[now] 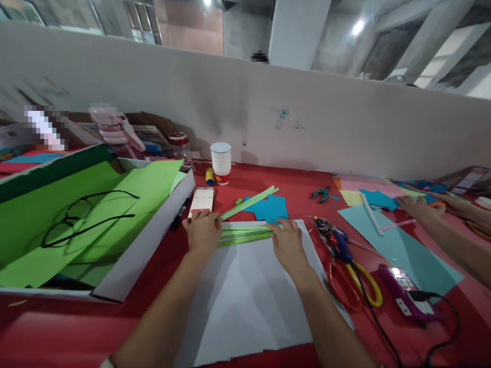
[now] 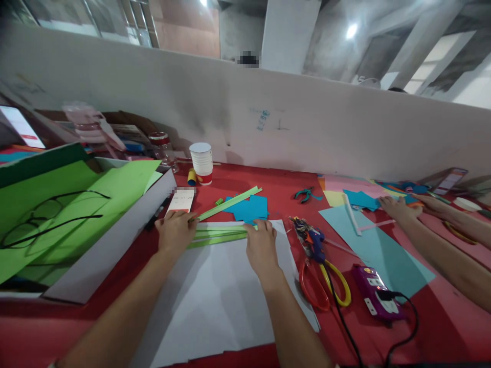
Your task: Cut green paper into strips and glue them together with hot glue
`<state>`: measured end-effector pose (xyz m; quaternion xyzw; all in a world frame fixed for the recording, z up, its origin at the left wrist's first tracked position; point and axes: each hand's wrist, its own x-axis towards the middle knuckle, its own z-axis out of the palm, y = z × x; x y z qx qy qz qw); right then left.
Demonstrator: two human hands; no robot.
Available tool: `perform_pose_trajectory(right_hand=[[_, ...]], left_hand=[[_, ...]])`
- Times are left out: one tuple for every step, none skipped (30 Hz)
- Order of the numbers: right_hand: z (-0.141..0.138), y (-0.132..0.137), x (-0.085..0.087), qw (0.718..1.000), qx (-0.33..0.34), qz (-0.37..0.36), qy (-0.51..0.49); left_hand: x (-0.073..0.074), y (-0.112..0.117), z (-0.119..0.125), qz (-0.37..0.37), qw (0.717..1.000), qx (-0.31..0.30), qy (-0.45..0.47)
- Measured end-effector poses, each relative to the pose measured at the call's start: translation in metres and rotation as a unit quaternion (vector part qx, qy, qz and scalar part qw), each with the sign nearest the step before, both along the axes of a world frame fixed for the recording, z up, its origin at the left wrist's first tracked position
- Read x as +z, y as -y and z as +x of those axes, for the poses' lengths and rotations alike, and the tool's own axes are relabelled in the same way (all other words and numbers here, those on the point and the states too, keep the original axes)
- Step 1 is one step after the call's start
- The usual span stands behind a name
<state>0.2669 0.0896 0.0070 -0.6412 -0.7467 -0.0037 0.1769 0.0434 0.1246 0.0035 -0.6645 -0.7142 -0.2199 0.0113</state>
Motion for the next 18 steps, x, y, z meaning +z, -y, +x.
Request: perform_pose_trajectory(right_hand=[[-0.002, 0.001, -0.001, 1.000, 0.006, -0.005, -0.006], [-0.004, 0.001, -0.002, 1.000, 0.012, -0.006, -0.012], [-0.005, 0.002, -0.003, 1.000, 0.015, -0.004, -0.019], [-0.007, 0.002, -0.003, 0.999, 0.017, 0.001, -0.028], [-0.008, 0.003, -0.002, 0.999, 0.018, 0.006, -0.038], [-0.009, 0.003, -0.002, 0.998, 0.018, 0.012, -0.050], [-0.010, 0.002, -0.002, 0.998, 0.021, 0.019, -0.063], [-0.010, 0.002, -0.002, 0.996, 0.027, 0.027, -0.077], [-0.011, 0.002, -0.002, 0.995, 0.034, 0.035, -0.092], [-0.011, 0.002, -0.002, 0.992, 0.044, 0.045, -0.109], [-0.012, 0.002, -0.003, 0.989, 0.055, 0.056, -0.127], [-0.012, 0.002, -0.003, 0.984, 0.068, 0.068, -0.147], [-0.013, 0.002, -0.004, 0.979, 0.080, 0.080, -0.168], [-0.014, 0.002, -0.004, 0.973, 0.090, 0.092, -0.190], [-0.015, 0.003, -0.004, 0.967, 0.098, 0.104, -0.213], [-0.016, 0.003, -0.004, 0.959, 0.103, 0.114, -0.237], [-0.017, 0.003, -0.004, 0.952, 0.104, 0.120, -0.262], [-0.018, 0.004, -0.004, 0.945, 0.102, 0.119, -0.288]], left_hand=[[-0.002, -0.001, -0.001, 0.009, 1.000, -0.005, -0.001], [-0.004, -0.002, -0.003, 0.022, 1.000, -0.013, -0.003], [-0.005, -0.003, -0.004, 0.040, 0.999, -0.023, -0.005], [-0.006, -0.003, -0.005, 0.061, 0.998, -0.031, -0.008], [-0.007, -0.003, -0.006, 0.082, 0.996, -0.036, -0.011], [-0.008, -0.003, -0.006, 0.101, 0.994, -0.038, -0.015], [-0.008, -0.003, -0.006, 0.113, 0.992, -0.043, -0.022], [-0.008, -0.003, -0.007, 0.117, 0.992, -0.048, -0.028], [-0.008, -0.003, -0.006, 0.113, 0.992, -0.051, -0.034], [-0.008, -0.003, -0.006, 0.102, 0.993, -0.054, -0.039], [-0.007, -0.003, -0.005, 0.090, 0.994, -0.055, -0.042], [-0.006, -0.003, -0.005, 0.079, 0.995, -0.054, -0.042], [-0.004, -0.004, -0.004, 0.073, 0.995, -0.050, -0.038], [-0.002, -0.004, -0.003, 0.074, 0.996, -0.043, -0.028], [0.000, -0.004, -0.003, 0.081, 0.996, -0.040, -0.010], [0.002, -0.004, -0.003, 0.092, 0.995, -0.037, 0.017], [0.004, -0.004, -0.002, 0.100, 0.993, -0.036, 0.056], [0.006, -0.003, -0.002, 0.103, 0.989, -0.038, 0.104]])
